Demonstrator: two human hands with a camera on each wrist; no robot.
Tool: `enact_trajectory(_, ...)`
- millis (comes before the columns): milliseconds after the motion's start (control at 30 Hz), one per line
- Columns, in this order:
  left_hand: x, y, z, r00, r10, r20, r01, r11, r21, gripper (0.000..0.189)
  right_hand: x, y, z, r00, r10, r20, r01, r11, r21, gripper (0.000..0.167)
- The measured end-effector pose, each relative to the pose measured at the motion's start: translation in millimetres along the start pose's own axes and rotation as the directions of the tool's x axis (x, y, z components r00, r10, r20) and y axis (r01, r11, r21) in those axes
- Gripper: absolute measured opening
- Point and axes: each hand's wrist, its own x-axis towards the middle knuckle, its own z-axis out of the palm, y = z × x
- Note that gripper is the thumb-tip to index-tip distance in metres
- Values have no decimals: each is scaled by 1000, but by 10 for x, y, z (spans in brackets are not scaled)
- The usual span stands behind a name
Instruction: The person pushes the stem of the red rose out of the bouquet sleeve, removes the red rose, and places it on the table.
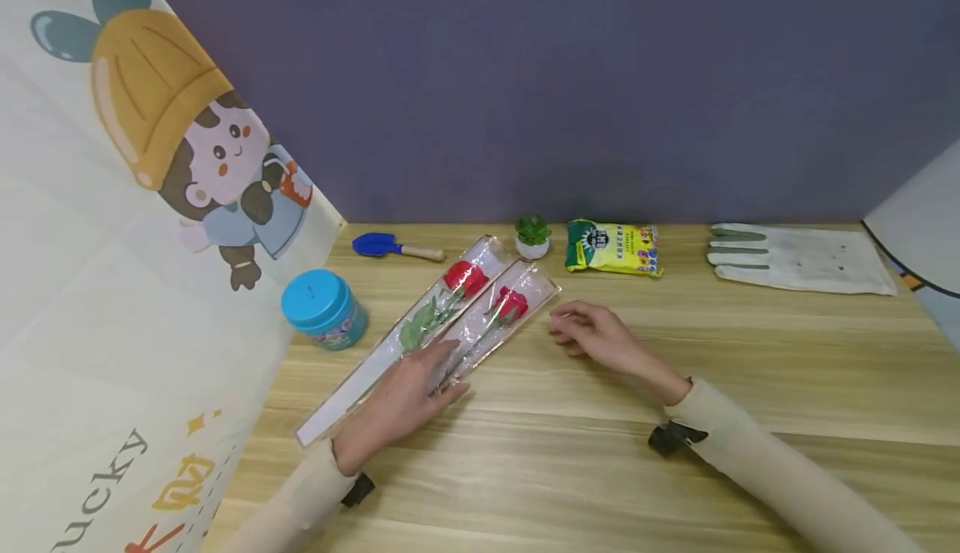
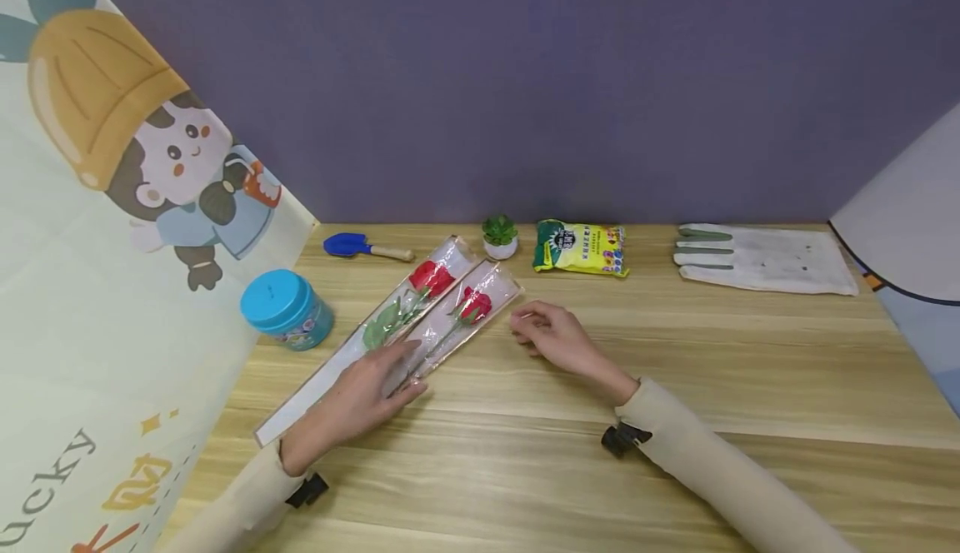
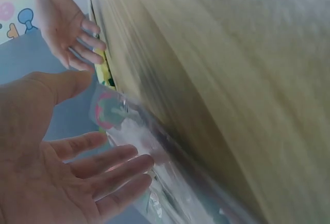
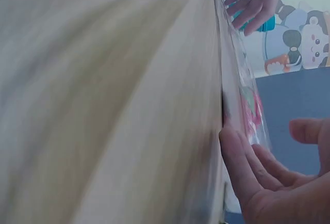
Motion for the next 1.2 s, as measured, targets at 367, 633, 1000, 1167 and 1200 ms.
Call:
enact_trajectory(367, -28, 74, 66, 999, 29, 14, -29, 1000, 5, 68, 187, 11, 176, 990, 138, 19, -140, 976, 168, 43)
enact_trajectory(633, -50, 117, 86, 996, 63, 59, -62, 998, -18, 66, 240, 46, 198, 971, 240, 2, -232, 938, 256, 39)
enact_trajectory(1000, -30, 78, 102, 998, 54, 13, -53, 996, -70, 63, 217, 80, 162, 969, 245, -10, -231, 928, 293, 32)
enact_trajectory(1167, -50, 68, 108, 1000, 15, 24, -14, 999, -52, 72, 176, 89, 124, 967, 255, -13, -240, 924, 299, 32)
enact_trajectory(1200, -54, 67, 110, 1000, 15, 27, -13, 999, -52, 75, 170, 90, 118, 966, 257, -11, -242, 922, 301, 32)
